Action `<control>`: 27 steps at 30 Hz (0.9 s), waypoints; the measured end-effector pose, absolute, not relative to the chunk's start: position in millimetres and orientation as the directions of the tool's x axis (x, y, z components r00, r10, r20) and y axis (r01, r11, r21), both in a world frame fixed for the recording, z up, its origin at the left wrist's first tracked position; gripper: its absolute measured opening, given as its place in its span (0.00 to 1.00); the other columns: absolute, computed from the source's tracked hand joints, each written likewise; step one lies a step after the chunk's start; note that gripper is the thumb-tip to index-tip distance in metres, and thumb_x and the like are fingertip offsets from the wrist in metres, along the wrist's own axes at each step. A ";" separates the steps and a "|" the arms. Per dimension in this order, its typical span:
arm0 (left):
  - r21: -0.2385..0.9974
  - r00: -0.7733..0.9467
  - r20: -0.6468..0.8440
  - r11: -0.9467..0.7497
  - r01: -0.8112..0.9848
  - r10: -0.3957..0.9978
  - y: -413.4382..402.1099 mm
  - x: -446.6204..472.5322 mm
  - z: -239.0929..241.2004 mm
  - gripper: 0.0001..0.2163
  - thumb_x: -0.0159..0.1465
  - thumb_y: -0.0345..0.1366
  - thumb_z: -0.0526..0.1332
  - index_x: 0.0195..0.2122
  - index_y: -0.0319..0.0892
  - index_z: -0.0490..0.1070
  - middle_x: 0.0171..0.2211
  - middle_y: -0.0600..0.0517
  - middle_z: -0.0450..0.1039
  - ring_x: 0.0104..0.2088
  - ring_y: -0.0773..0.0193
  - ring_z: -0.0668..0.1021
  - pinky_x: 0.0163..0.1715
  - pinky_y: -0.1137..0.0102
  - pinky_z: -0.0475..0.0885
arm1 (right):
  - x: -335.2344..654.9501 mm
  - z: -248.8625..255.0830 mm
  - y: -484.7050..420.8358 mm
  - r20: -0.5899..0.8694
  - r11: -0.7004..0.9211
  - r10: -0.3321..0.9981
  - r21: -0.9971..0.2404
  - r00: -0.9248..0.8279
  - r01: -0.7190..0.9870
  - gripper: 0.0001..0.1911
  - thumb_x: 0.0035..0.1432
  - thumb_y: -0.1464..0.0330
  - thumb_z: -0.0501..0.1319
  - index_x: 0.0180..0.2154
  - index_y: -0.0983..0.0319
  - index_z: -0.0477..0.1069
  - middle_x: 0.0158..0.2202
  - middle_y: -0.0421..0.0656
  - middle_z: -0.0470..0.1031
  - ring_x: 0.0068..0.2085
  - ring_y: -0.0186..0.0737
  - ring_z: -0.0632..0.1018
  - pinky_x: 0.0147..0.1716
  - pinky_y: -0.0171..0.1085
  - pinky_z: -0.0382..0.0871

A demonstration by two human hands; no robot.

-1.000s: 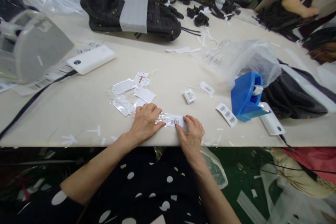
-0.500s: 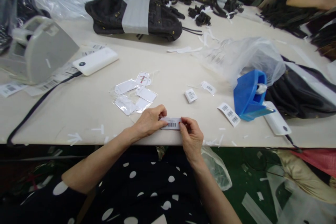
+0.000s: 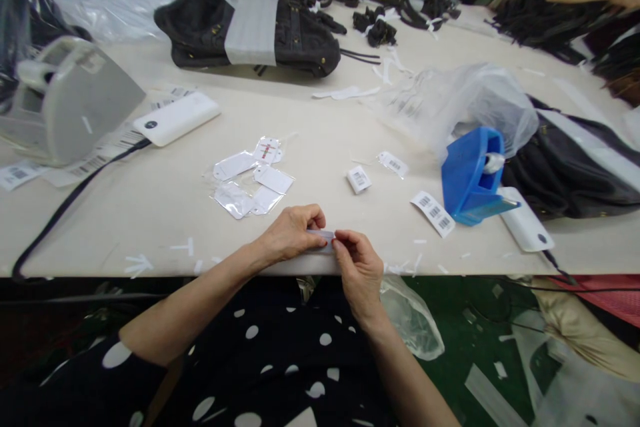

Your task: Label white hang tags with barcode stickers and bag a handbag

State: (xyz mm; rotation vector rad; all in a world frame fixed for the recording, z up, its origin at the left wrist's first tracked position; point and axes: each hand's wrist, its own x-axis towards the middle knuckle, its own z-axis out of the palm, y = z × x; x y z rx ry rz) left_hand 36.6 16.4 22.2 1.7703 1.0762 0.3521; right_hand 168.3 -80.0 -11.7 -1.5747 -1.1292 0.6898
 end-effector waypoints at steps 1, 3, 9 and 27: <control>0.868 0.564 -0.244 -0.082 0.490 0.789 16.6 36.6 22.1 0.08 0.47 0.35 0.63 0.27 0.40 0.67 0.20 0.59 0.64 0.22 0.70 0.67 0.21 0.76 0.59 | 170.3 -10.4 -80.8 0.119 -0.027 0.909 -0.939 0.398 0.342 0.08 0.56 0.66 0.56 0.37 0.61 0.70 0.36 0.43 0.73 0.38 0.37 0.74 0.40 0.39 0.68; 0.888 0.559 -0.274 -0.017 0.459 0.782 16.9 37.2 22.3 0.09 0.46 0.35 0.64 0.27 0.40 0.66 0.18 0.60 0.63 0.21 0.71 0.66 0.20 0.76 0.58 | 173.9 -8.3 -82.0 0.130 -0.034 0.897 -0.933 0.423 0.359 0.09 0.56 0.66 0.56 0.38 0.61 0.70 0.37 0.43 0.73 0.38 0.37 0.74 0.41 0.39 0.68; 0.900 0.551 -0.270 0.003 0.437 0.790 13.7 45.7 24.8 0.08 0.47 0.34 0.64 0.27 0.39 0.67 0.19 0.59 0.64 0.21 0.71 0.66 0.20 0.76 0.58 | 174.1 -4.8 -85.0 0.195 0.008 0.898 -0.904 0.395 0.427 0.08 0.56 0.67 0.57 0.38 0.61 0.71 0.34 0.42 0.74 0.35 0.36 0.74 0.39 0.36 0.68; 0.949 0.588 -0.310 0.205 0.241 0.747 13.8 44.9 24.6 0.14 0.49 0.39 0.63 0.34 0.37 0.66 0.25 0.55 0.68 0.27 0.68 0.71 0.28 0.73 0.65 | 195.7 -3.5 -72.3 -0.191 -0.116 0.914 -0.968 0.357 -0.221 0.10 0.47 0.65 0.65 0.32 0.63 0.72 0.26 0.38 0.74 0.26 0.31 0.72 0.27 0.31 0.66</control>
